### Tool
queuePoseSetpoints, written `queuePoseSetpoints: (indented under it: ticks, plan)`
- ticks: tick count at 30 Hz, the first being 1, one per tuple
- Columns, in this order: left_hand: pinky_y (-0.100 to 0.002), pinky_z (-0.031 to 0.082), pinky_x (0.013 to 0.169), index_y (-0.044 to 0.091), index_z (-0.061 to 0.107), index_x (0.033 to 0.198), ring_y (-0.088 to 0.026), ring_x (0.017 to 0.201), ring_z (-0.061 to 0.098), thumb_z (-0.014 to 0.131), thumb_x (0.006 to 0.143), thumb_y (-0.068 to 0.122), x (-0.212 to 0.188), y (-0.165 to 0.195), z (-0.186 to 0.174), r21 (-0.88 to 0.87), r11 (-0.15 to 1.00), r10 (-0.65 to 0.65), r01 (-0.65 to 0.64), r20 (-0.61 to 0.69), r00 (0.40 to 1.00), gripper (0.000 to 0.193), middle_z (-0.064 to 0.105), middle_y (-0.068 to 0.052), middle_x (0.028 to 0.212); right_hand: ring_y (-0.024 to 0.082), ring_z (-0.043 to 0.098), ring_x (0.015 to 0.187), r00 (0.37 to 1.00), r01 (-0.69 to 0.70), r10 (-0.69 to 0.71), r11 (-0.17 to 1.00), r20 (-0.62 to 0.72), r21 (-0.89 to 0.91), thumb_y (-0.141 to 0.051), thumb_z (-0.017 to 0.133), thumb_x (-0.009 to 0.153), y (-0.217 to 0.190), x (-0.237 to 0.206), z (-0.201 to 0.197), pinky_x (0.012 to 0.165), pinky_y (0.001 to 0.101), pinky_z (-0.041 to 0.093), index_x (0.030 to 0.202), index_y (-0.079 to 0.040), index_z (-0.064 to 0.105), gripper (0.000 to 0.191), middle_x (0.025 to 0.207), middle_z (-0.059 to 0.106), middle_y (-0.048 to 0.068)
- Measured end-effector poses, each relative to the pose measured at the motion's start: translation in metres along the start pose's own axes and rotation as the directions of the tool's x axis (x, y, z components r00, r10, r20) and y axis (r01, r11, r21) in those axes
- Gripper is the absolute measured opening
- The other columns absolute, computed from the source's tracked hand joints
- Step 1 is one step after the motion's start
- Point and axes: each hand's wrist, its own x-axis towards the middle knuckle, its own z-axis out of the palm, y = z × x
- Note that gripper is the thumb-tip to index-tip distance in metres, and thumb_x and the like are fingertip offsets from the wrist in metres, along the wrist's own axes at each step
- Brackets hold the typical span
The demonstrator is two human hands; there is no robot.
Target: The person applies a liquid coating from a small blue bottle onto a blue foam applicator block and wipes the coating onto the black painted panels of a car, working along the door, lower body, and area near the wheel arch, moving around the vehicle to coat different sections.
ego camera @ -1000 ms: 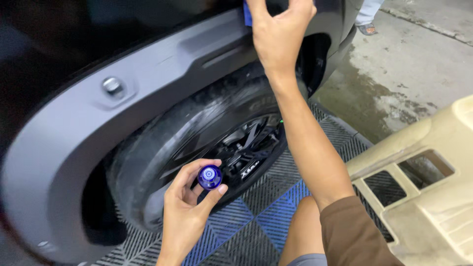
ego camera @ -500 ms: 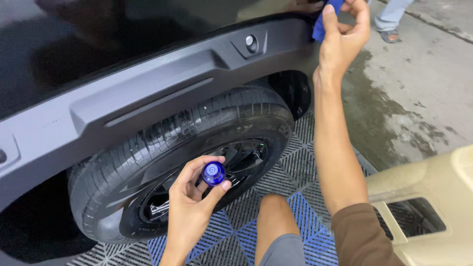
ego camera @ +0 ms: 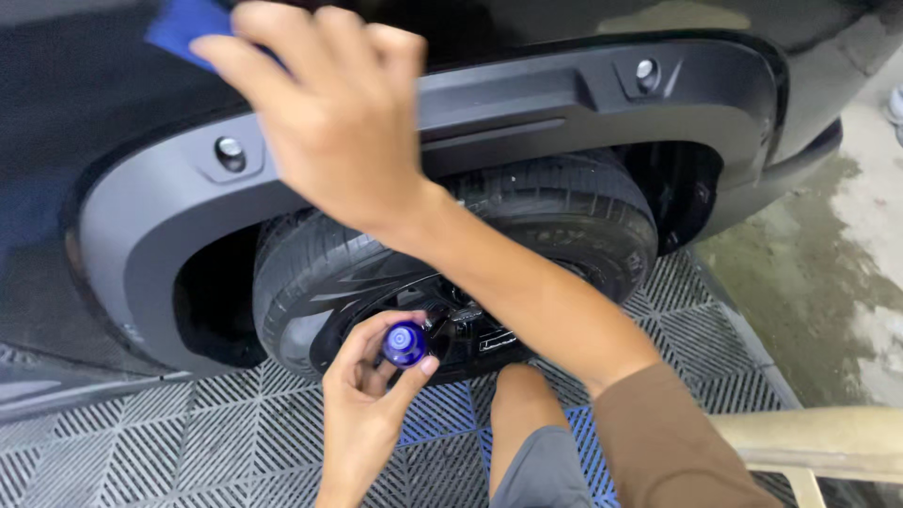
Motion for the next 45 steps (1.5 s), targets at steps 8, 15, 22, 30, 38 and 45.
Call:
queuePoseSetpoints:
  ticks: [8, 15, 22, 30, 38, 45]
  plan:
    - [-0.032, 0.052, 0.103, -0.002, 0.063, 0.12, -0.014, 0.117, 0.062, 0.074, 0.079, -0.012, 0.011, 0.001, 0.017, 0.027, 0.999, 0.045, -0.046, 0.016, 0.999, 0.044, 0.067, -0.01, 0.124, 0.029, 0.059, 0.073, 0.991, -0.074, 0.079, 0.996, -0.108, 0.057, -0.022, 0.074, 0.092, 0.077, 0.01, -0.008, 0.077, 0.0479, 0.037, 0.083, -0.011, 0.071, 0.015, 0.075, 0.064, 0.004]
    - [-0.032, 0.052, 0.102, 0.0, 0.064, 0.121, -0.014, 0.114, 0.063, 0.075, 0.079, -0.009, 0.03, -0.007, 0.05, 0.01, 1.0, 0.001, -0.002, 0.142, 0.99, 0.044, 0.068, -0.008, 0.123, 0.019, 0.063, 0.101, 0.939, -0.261, 0.263, 0.965, -0.222, 0.042, 0.004, 0.072, 0.1, 0.289, -0.055, -0.17, 0.078, 0.0278, 0.056, 0.126, 0.0, 0.063, 0.027, 0.122, 0.055, 0.008]
    - [-0.032, 0.053, 0.1, 0.001, 0.064, 0.12, -0.014, 0.113, 0.064, 0.074, 0.079, -0.009, 0.035, -0.011, 0.044, 0.009, 0.999, -0.038, 0.037, 0.134, 0.99, 0.044, 0.068, -0.008, 0.122, 0.021, 0.06, 0.117, 0.916, -0.272, 0.289, 0.957, -0.277, 0.1, 0.002, 0.074, 0.103, 0.258, -0.054, -0.136, 0.09, 0.0313, 0.057, 0.133, -0.001, 0.049, 0.038, 0.129, 0.051, 0.009]
    - [-0.03, 0.051, 0.099, -0.002, 0.063, 0.121, -0.014, 0.112, 0.062, 0.075, 0.08, -0.009, 0.043, -0.02, 0.042, -0.021, 0.999, 0.027, -0.025, 0.091, 0.995, 0.043, 0.069, -0.009, 0.121, 0.014, 0.058, 0.099, 0.996, 0.072, -0.069, 0.995, 0.058, -0.063, -0.018, 0.07, 0.098, 0.024, 0.022, -0.008, 0.086, 0.0368, 0.033, 0.124, -0.026, 0.068, 0.027, 0.112, 0.067, -0.007]
    - [-0.033, 0.053, 0.103, 0.0, 0.064, 0.121, -0.014, 0.116, 0.064, 0.075, 0.08, -0.007, 0.059, -0.001, 0.066, 0.02, 0.999, 0.021, -0.025, 0.179, 0.984, 0.043, 0.069, -0.009, 0.122, 0.024, 0.064, 0.111, 0.976, -0.196, 0.187, 0.977, -0.11, -0.082, -0.006, 0.082, 0.101, 0.205, -0.034, -0.138, 0.087, 0.0304, 0.057, 0.121, -0.008, 0.071, 0.023, 0.117, 0.064, 0.01]
    - [-0.034, 0.058, 0.102, 0.001, 0.062, 0.124, -0.014, 0.118, 0.066, 0.076, 0.082, 0.0, 0.079, 0.055, 0.081, -0.005, 0.995, 0.096, -0.098, 0.266, 0.959, 0.044, 0.07, -0.008, 0.123, 0.018, 0.063, 0.116, 0.873, -0.408, 0.411, 0.91, -0.261, 0.066, 0.004, 0.072, 0.098, 0.336, -0.085, -0.198, 0.089, 0.0279, 0.058, 0.135, 0.001, 0.066, 0.037, 0.132, 0.057, 0.01]
